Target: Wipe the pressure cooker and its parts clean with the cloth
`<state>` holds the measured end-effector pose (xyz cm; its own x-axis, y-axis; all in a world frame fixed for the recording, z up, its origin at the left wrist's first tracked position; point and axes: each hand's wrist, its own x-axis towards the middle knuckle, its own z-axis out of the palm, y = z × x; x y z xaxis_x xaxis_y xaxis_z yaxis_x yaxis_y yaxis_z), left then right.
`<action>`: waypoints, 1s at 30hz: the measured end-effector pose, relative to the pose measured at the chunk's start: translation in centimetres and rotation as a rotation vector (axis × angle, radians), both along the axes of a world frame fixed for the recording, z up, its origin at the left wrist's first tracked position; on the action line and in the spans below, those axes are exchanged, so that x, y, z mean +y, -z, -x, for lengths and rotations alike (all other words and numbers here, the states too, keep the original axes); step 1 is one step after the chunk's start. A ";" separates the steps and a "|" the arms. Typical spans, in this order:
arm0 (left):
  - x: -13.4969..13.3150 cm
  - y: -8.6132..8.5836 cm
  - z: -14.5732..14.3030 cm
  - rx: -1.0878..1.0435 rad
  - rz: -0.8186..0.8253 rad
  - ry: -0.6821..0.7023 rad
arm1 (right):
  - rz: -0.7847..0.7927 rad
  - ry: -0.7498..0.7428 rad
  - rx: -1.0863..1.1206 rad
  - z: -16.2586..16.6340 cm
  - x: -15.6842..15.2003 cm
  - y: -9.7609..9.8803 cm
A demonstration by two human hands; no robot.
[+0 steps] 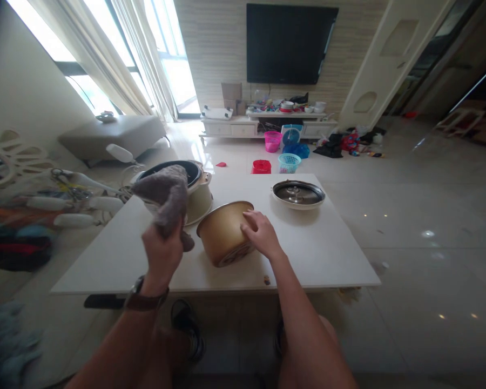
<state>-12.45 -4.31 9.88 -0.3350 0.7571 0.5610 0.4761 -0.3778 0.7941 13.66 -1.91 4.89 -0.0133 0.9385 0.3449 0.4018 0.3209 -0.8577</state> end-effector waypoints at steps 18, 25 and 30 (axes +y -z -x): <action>0.2 4.8 -5.7 0.719 -0.008 0.597 | -0.022 0.267 0.111 -2.1 1.6 0.1; -0.9 3.5 -5.7 0.752 0.025 0.553 | 0.013 0.276 -0.060 -1.3 0.8 -1.1; -0.1 4.5 -5.2 0.700 0.042 0.598 | 0.043 0.397 -0.152 -0.6 0.4 -1.5</action>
<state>-7.22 -4.42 5.34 0.5243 0.7191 0.4560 0.5878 -0.6932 0.4171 14.25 -1.52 6.36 0.3041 0.8947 0.3272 0.6100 0.0810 -0.7883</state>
